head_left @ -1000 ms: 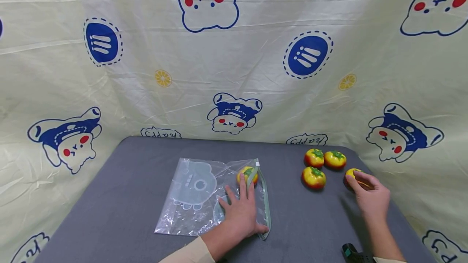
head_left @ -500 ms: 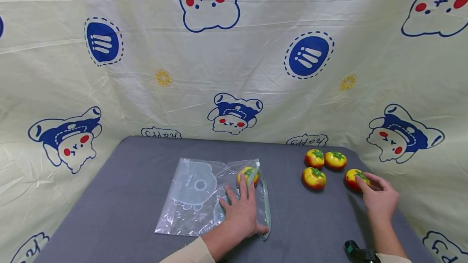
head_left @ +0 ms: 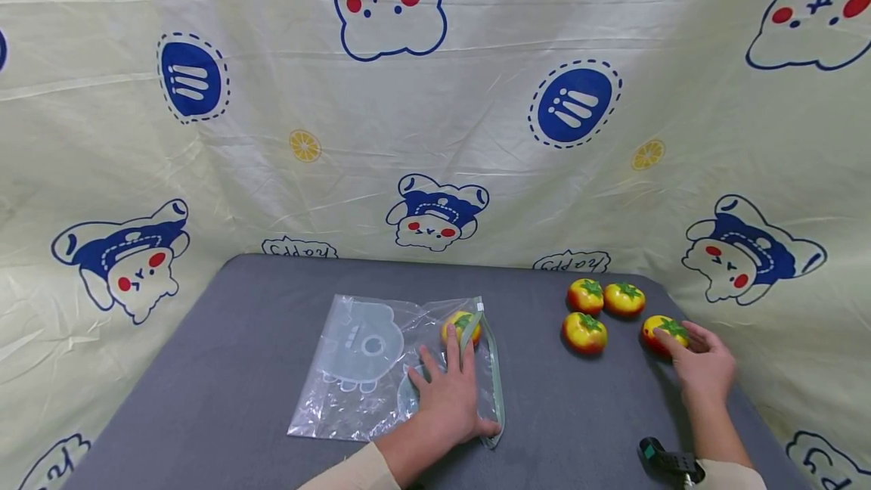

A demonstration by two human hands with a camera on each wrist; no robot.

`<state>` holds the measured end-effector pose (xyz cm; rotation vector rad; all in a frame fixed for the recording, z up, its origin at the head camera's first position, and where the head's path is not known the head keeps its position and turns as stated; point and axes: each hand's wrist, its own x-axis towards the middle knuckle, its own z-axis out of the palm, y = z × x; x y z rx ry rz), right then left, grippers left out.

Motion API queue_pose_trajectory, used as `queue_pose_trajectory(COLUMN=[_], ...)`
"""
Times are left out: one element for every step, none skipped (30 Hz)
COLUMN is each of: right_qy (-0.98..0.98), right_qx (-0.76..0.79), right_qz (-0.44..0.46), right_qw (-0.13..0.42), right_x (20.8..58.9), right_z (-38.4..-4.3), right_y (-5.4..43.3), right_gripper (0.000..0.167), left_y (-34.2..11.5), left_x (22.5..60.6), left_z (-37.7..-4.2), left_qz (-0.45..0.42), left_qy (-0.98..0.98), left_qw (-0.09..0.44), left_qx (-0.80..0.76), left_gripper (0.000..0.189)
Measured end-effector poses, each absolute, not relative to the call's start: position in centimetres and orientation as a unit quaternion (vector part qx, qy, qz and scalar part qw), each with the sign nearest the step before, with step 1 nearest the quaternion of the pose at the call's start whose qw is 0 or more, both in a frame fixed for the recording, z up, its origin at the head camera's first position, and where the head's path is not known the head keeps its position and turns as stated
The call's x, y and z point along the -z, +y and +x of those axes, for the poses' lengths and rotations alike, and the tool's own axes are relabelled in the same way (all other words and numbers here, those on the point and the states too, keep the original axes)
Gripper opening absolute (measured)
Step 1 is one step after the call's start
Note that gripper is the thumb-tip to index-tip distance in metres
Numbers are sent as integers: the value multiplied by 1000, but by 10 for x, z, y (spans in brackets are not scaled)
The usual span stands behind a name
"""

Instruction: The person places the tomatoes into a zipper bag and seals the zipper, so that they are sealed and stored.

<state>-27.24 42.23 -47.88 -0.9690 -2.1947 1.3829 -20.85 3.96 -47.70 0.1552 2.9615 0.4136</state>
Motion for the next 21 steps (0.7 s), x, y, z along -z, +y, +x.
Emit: queue_pose_trajectory(right_qy=[-781, -784, -784, -784, -782, -781, -779, -776, -773, -772, -771, -768, -768, -766, -764, -763, -762, -761, -760, -759, -758], right_qx=[-489, -486, -486, -486, -489, -490, -493, -496, -500, -502, -505, -509, -511, -514, -517, -519, -521, -522, -523, -525, -526], right_qz=[-343, -342, -343, -344, -344, -345, -348, -350, -352, -353, -352, -354, -354, -354, -354, -355, -355, -356, -357, -357, -357], right_qw=[182, 180, 178, 177, 176, 176, 174, 172, 170, 168, 165, 160, 158, 155, 152, 150, 148, 147, 147, 145, 144], right_x=[479, 480, 481, 482, 483, 483, 484, 485, 486, 486, 486, 486, 487, 487, 488, 488, 488, 489, 488, 488, 488], right_z=[-274, -275, -276, -277, -278, -278, -279, -279, -280, -280, -280, -280, -280, -279, -279, -279, -279, -279, -279, -279, -279], right_y=[423, 423, 424, 425, 426, 427, 428, 428, 429, 429, 430, 430, 430, 431, 431, 431, 432, 432, 432, 432, 432], right_gripper=[76, 77, 77, 77, 78, 78, 78, 79, 80, 80, 82, 83, 85, 87, 88, 89, 90, 91, 91, 92, 93], left_y=[40, 40, 39, 39, 39, 39, 39, 39, 39, 39, 39, 39, 39, 39, 39, 39, 39, 39, 39, 39, 39], left_x=[477, 477, 477, 477, 478, 478, 478, 478, 478, 478, 478, 478, 478, 478, 479, 479, 479, 479, 479, 479, 479], left_z=[-209, -209, -209, -209, -208, -208, -208, -208, -208, -208, -208, -208, -208, -208, -208, -208, -208, -207, -207, -207, -207], left_qz=[52, 52, 52, 52, 53, 53, 54, 54, 54, 55, 55, 55, 55, 55, 55, 56, 55, 55, 55, 55, 55], left_qy=[986, 986, 987, 987, 987, 987, 987, 987, 987, 986, 986, 986, 986, 986, 986, 987, 987, 987, 987, 987, 987], left_qw=[73, 73, 71, 69, 68, 67, 65, 65, 65, 67, 67, 67, 67, 67, 67, 66, 64, 63, 62, 62, 61], left_qx=[-138, -138, -138, -138, -138, -138, -139, -139, -140, -139, -140, -139, -140, -140, -139, -139, -139, -139, -139, -139, -139], left_gripper=[132, 132, 132, 132, 132, 132, 132, 132, 132, 132, 132, 132, 132, 132, 132, 133, 133, 133, 133, 133, 133])
